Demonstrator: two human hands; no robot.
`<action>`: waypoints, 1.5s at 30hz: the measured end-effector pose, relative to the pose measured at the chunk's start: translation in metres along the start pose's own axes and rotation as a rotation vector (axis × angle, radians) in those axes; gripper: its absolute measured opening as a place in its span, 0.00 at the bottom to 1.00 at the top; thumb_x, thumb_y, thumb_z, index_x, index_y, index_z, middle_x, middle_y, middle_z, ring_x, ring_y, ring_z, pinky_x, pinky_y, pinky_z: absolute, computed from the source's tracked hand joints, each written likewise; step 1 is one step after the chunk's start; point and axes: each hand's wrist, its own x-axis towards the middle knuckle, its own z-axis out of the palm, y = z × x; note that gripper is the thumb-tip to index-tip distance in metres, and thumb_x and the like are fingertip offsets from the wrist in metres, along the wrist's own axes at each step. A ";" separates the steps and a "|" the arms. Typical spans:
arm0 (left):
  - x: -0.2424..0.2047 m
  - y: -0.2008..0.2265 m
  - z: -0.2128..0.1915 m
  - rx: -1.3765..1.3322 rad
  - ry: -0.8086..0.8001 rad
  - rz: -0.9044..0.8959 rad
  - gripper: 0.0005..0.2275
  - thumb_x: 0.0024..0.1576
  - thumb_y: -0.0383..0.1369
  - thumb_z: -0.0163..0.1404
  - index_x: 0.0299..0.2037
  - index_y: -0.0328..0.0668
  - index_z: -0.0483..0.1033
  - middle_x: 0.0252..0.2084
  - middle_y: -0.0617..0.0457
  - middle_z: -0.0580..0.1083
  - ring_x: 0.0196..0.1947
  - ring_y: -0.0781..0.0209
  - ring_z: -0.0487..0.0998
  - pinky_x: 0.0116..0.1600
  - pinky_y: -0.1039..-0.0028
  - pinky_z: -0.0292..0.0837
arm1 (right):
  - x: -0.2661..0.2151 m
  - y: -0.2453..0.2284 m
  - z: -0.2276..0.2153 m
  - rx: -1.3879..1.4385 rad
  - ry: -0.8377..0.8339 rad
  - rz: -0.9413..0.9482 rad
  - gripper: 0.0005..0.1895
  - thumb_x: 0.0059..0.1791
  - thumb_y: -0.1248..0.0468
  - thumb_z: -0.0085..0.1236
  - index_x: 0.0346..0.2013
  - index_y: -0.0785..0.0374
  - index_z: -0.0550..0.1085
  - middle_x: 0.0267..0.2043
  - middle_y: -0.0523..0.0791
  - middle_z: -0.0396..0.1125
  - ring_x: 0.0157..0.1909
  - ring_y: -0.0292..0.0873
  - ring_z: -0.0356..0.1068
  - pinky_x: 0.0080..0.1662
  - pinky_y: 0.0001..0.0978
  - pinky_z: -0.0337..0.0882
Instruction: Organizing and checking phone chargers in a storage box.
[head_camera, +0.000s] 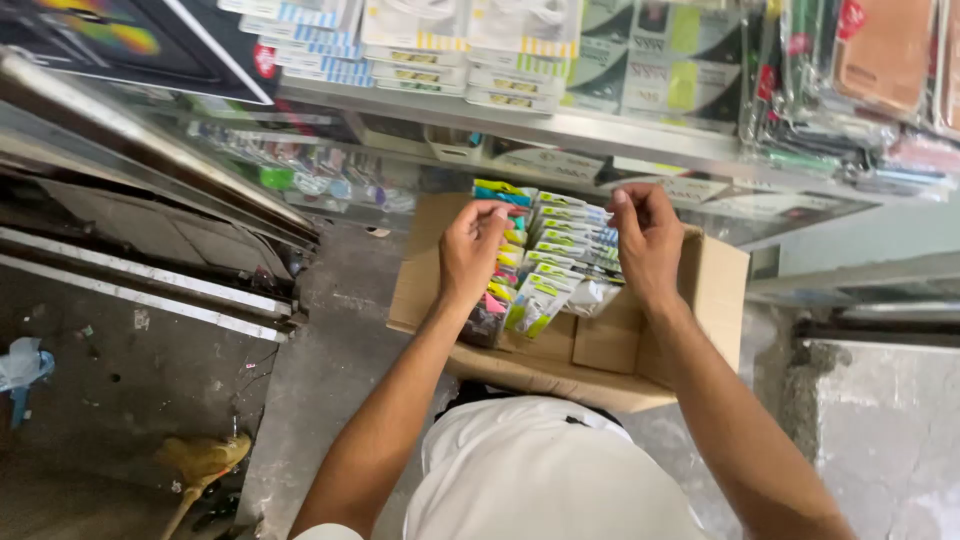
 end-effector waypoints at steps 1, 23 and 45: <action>0.008 0.006 -0.008 -0.001 0.012 0.013 0.10 0.67 0.36 0.51 0.47 0.35 0.77 0.40 0.57 0.80 0.39 0.72 0.80 0.40 0.80 0.74 | 0.009 -0.009 0.011 0.002 -0.011 -0.013 0.07 0.60 0.63 0.54 0.45 0.66 0.72 0.37 0.41 0.70 0.37 0.31 0.68 0.42 0.22 0.70; 0.194 0.101 -0.146 -0.386 0.332 -0.069 0.10 0.62 0.33 0.51 0.43 0.31 0.73 0.39 0.43 0.80 0.39 0.55 0.84 0.44 0.70 0.83 | 0.136 -0.118 0.251 0.321 -0.473 0.218 0.13 0.54 0.60 0.54 0.48 0.66 0.76 0.39 0.45 0.76 0.35 0.35 0.74 0.38 0.27 0.76; 0.058 0.143 -0.070 -0.218 0.183 0.114 0.06 0.64 0.26 0.51 0.46 0.30 0.71 0.42 0.46 0.78 0.39 0.61 0.83 0.44 0.73 0.82 | 0.084 -0.125 0.169 0.560 -0.458 0.212 0.10 0.59 0.60 0.50 0.43 0.64 0.72 0.38 0.41 0.71 0.39 0.34 0.71 0.40 0.30 0.73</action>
